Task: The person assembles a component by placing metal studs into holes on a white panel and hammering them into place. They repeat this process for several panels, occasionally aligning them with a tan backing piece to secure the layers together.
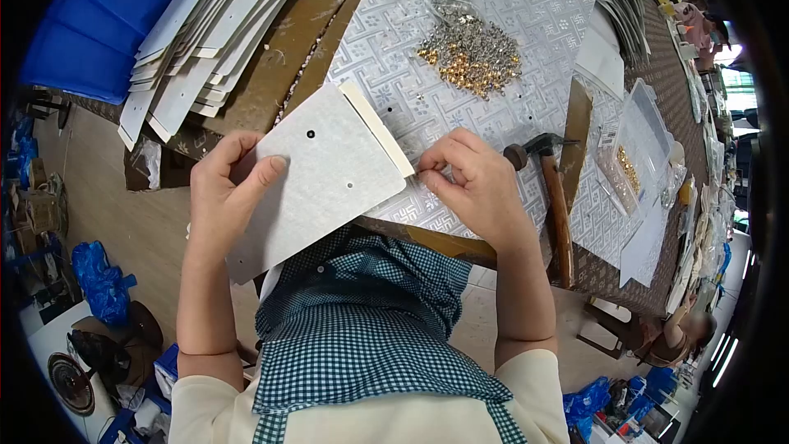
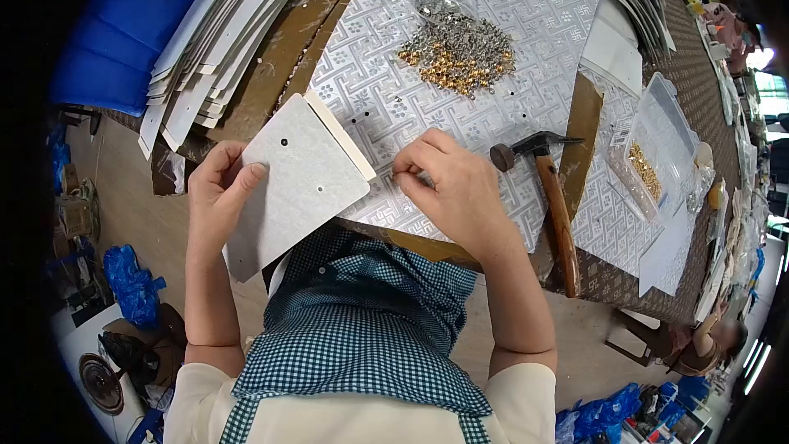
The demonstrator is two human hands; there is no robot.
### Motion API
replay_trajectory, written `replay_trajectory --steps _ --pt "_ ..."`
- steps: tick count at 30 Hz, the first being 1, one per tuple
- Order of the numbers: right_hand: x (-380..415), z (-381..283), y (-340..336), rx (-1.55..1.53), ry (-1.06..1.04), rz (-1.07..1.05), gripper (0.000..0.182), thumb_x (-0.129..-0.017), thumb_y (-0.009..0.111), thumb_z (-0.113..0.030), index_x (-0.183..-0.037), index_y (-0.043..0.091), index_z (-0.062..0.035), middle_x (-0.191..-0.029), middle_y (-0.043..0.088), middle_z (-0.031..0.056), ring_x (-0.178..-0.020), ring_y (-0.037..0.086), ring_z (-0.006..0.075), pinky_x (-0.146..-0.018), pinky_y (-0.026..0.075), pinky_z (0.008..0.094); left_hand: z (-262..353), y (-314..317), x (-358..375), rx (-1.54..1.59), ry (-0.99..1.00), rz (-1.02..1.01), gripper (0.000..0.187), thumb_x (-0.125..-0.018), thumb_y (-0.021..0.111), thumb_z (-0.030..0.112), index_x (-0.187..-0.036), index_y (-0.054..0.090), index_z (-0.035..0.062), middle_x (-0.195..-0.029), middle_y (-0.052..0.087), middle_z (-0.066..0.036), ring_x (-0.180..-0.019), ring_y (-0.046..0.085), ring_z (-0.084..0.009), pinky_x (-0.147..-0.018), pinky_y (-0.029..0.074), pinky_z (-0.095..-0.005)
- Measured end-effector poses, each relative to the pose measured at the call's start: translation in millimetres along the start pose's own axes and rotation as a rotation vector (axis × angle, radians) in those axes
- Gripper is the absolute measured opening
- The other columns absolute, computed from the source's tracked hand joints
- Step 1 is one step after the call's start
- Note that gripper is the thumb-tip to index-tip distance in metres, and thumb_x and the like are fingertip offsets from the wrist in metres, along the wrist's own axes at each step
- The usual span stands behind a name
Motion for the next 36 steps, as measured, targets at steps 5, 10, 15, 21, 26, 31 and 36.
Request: replay_trajectory --steps 5,10,15,21,26,31,36 --pt "1 1 -1 0.021 -0.021 0.044 0.008 -0.084 0.071 -0.011 -0.092 0.07 -0.0098 -0.09 0.065 0.0036 -0.071 0.068 0.0216 -0.063 0.052 0.0332 2 5 -5 0.0 -0.019 -0.028 0.035 -0.086 0.081 0.026 -0.103 0.068 -0.0015 -0.081 0.064 0.001 -0.074 0.054 -0.0056 -0.068 0.046 -0.0217" --pt "5 5 -4 -0.166 0.06 0.095 0.006 -0.086 0.071 -0.011 -0.09 0.07 -0.0069 -0.089 0.065 0.0032 -0.065 0.063 0.0173 -0.061 0.049 0.0296 5 8 -9 -0.006 -0.006 -0.035 0.033 -0.088 0.079 0.025 -0.103 0.067 -0.0012 -0.082 0.062 0.002 -0.074 0.052 -0.005 -0.067 0.043 -0.021" --pt "12 18 -12 -0.282 0.074 0.276 0.014 -0.085 0.075 -0.013 -0.085 0.068 -0.0018 -0.078 0.062 0.0046 -0.059 0.054 0.0128 -0.057 0.044 0.0261 29 29 -17 -0.069 -0.019 -0.141 0.035 -0.087 0.078 0.028 -0.103 0.067 -0.0014 -0.08 0.065 -0.004 -0.073 0.058 -0.0103 -0.069 0.049 -0.0268" --pt "21 20 -18 -0.041 0.152 0.317 0.025 -0.08 0.08 -0.015 -0.073 0.059 -0.0019 -0.066 0.051 0.0041 -0.054 0.046 0.013 -0.05 0.037 0.0297 55 69 -31 -0.213 0.143 -0.241 0.036 -0.087 0.073 0.03 -0.107 0.068 0.0007 -0.096 0.071 -0.016 -0.082 0.071 -0.0273 -0.075 0.054 -0.0358" --pt "21 23 -17 -0.026 0.177 0.341 0.033 -0.078 0.08 -0.015 -0.067 0.051 -0.0034 -0.063 0.046 0.0037 -0.051 0.041 0.0148 -0.048 0.034 0.032 56 75 -37 -0.293 0.197 -0.242 0.037 -0.087 0.072 0.031 -0.108 0.068 0.0008 -0.097 0.072 -0.017 -0.082 0.072 -0.0286 -0.075 0.055 -0.0382" --pt "19 24 -14 0.003 0.195 0.337 0.035 -0.078 0.079 -0.018 -0.066 0.049 -0.0042 -0.062 0.045 0.0032 -0.05 0.04 0.0153 -0.048 0.033 0.0326 55 75 -38 -0.306 0.176 -0.235 0.037 -0.087 0.072 0.03 -0.108 0.069 -0.0001 -0.096 0.073 -0.016 -0.082 0.072 -0.0279 -0.075 0.055 -0.0376" --pt "18 23 -13 0.055 0.174 0.353 0.035 -0.078 0.078 -0.021 -0.065 0.05 -0.0051 -0.063 0.046 0.0033 -0.05 0.041 0.0169 -0.048 0.033 0.0336 54 76 -39 -0.33 0.16 -0.243 0.039 -0.086 0.076 0.03 -0.11 0.069 -0.0014 -0.097 0.073 -0.016 -0.087 0.072 -0.0245 -0.077 0.056 -0.035"
Point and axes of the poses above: each hand's wrist, its own x-axis away from the middle knuckle, its own y-axis out of the palm, z = x × y, the point moved 6 cm from there along -x, towards the middle knuckle
